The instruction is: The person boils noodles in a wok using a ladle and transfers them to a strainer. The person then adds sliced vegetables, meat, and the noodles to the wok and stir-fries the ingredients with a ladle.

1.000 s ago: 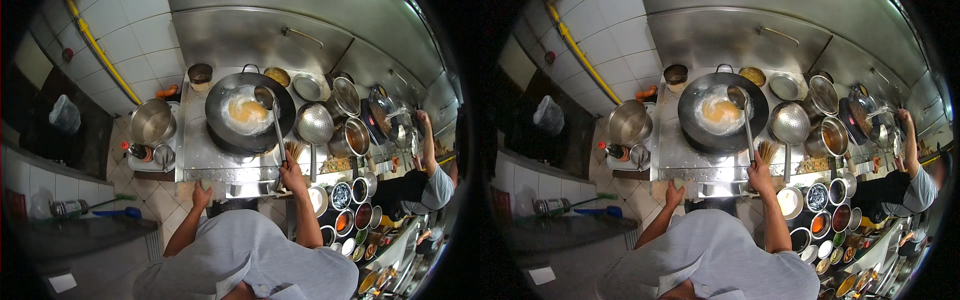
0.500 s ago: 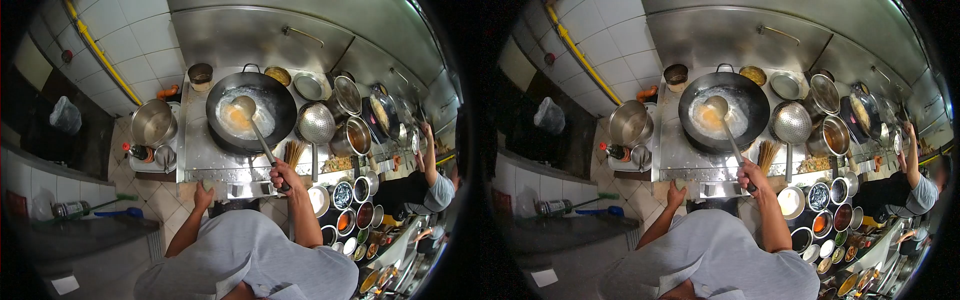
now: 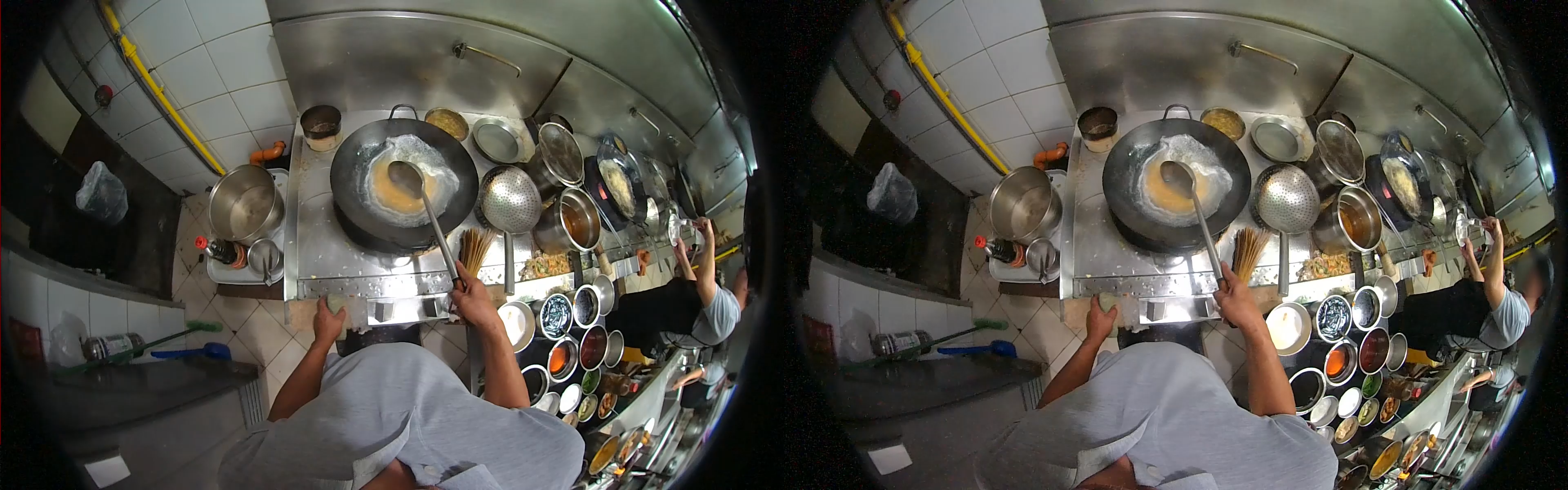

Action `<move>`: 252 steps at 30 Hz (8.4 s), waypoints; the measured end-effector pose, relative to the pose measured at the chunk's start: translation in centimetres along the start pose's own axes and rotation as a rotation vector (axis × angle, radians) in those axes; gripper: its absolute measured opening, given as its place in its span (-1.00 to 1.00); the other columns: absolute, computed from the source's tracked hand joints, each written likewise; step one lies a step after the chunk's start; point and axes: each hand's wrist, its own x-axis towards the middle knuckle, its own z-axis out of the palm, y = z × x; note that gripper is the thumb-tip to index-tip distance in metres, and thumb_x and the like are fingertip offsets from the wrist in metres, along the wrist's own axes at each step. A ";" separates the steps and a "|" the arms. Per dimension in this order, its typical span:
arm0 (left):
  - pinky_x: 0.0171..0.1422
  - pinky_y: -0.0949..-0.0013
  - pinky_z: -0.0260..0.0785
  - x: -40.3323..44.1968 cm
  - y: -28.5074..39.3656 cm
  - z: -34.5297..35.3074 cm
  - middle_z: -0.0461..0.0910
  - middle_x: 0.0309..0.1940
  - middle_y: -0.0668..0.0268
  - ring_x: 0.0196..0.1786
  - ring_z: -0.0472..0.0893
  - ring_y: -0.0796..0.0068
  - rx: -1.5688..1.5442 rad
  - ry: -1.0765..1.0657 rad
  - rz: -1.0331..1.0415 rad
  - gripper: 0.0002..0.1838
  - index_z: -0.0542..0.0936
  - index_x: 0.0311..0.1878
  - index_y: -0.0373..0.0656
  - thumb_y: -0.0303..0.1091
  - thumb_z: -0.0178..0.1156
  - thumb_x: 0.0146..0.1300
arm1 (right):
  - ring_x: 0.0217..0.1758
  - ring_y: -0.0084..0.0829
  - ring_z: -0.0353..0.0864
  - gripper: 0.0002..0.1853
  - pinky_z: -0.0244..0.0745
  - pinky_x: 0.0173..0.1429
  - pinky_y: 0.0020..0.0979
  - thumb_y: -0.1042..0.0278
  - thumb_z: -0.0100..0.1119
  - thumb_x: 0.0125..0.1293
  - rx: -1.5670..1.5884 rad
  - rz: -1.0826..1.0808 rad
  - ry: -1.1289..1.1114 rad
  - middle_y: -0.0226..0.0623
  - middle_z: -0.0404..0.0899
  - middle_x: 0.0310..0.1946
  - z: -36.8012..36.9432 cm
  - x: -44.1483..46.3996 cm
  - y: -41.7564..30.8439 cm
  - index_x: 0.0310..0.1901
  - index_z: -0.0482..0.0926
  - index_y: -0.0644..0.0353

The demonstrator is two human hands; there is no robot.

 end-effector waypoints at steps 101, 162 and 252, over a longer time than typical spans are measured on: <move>0.12 -0.04 0.47 0.2 0.5 0.0 0.61 0.01 -0.14 0.05 0.61 -0.22 0.066 -0.011 -0.035 -0.27 0.31 0.31 -0.22 -0.08 0.33 0.16 | 0.10 0.28 0.55 -0.03 0.45 0.15 0.07 0.54 -0.03 0.38 -0.382 0.033 0.461 0.37 0.49 0.11 3.0 4.7 26.9 0.55 -0.54 -0.03; 0.23 -0.01 0.41 0.4 -0.3 0.3 0.54 0.12 -0.13 0.14 0.56 -0.20 0.030 0.006 0.017 -0.24 0.29 0.35 -0.27 -0.11 0.32 0.15 | -0.70 -0.61 0.26 -0.11 0.30 -0.64 -0.51 0.66 -0.10 0.30 0.530 0.152 -0.060 -0.43 0.32 -0.54 -0.3 -1.4 1.5 0.60 -0.14 -0.14; 0.17 -0.02 0.43 0.3 0.2 0.0 0.56 0.10 -0.12 0.11 0.58 -0.19 -0.007 0.000 0.014 -0.28 0.32 0.31 -0.24 -0.13 0.33 0.14 | -0.58 -0.35 0.55 -0.17 0.46 -0.49 -0.27 0.35 -0.06 0.51 -0.260 0.010 0.599 -0.10 0.64 -0.32 2.0 7.4 31.7 0.58 -0.34 -0.45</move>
